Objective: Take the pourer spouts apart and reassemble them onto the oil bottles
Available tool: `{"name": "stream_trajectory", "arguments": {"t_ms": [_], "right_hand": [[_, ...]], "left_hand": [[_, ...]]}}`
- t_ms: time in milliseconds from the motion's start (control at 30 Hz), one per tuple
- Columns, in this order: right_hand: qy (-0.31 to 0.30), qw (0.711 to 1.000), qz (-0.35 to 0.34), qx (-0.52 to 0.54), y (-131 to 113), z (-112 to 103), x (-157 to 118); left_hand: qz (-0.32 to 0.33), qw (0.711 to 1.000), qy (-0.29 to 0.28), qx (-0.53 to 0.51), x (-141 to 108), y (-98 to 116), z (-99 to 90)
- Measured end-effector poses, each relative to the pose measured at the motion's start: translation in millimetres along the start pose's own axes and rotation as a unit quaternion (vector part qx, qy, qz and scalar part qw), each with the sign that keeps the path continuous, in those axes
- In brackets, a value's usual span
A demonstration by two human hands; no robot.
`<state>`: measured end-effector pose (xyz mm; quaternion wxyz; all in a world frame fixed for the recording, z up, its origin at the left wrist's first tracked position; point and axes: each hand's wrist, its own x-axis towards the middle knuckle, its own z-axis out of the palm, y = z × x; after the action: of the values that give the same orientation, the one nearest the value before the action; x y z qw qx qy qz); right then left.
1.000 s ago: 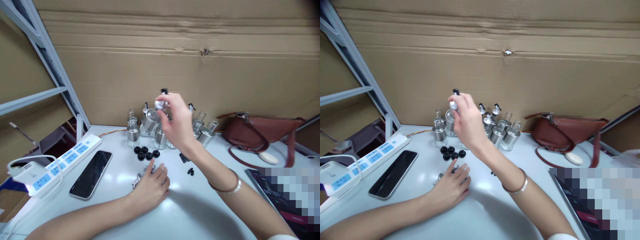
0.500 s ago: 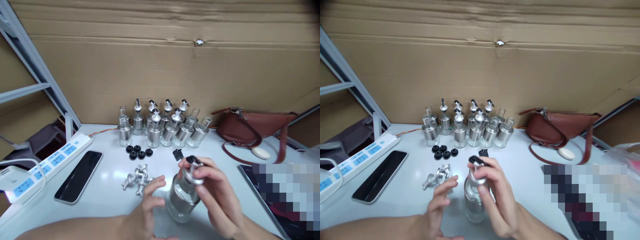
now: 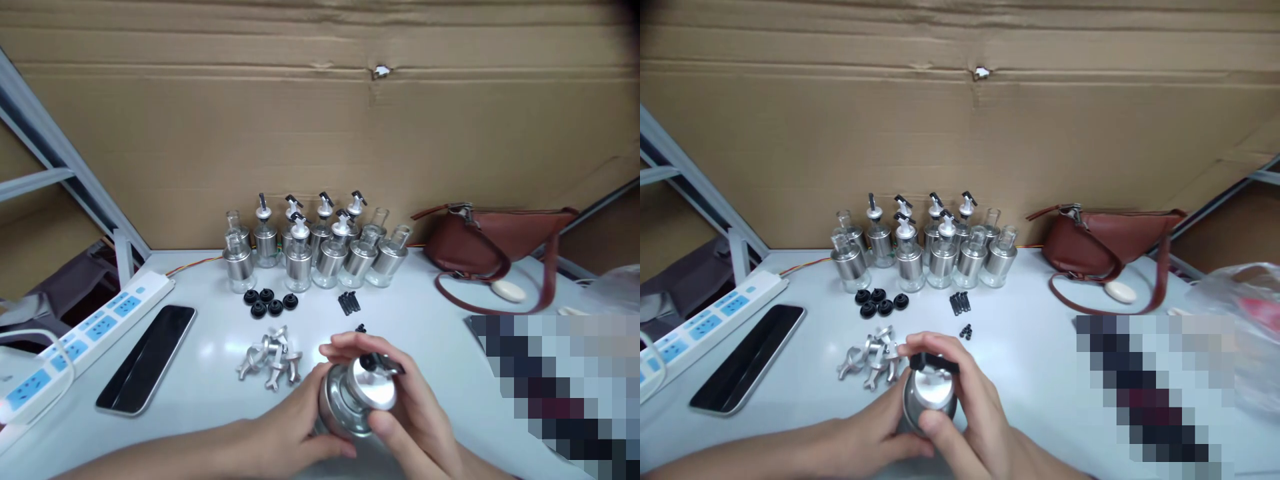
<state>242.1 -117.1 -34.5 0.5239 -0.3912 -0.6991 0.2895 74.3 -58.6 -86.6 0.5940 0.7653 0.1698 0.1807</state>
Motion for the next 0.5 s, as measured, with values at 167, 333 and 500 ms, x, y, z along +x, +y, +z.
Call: {"name": "stream_trajectory", "arguments": {"t_ms": [167, 333, 500], "right_hand": [[-0.026, 1.000, 0.008, -0.005, -3.3, -4.4, 1.3], [0.014, 1.000, 0.019, -0.018, -5.4, 7.3, 3.2], [0.055, 0.997, 0.022, -0.039, -2.5, 14.2, 0.1]], "left_hand": [[-0.048, 0.998, -0.018, 0.036, -2.0, 8.9, -2.2], [-0.039, 0.997, -0.054, 0.044, -2.0, 14.3, -3.8], [-0.034, 0.996, -0.057, 0.059, -0.6, 12.6, -3.0]]}}
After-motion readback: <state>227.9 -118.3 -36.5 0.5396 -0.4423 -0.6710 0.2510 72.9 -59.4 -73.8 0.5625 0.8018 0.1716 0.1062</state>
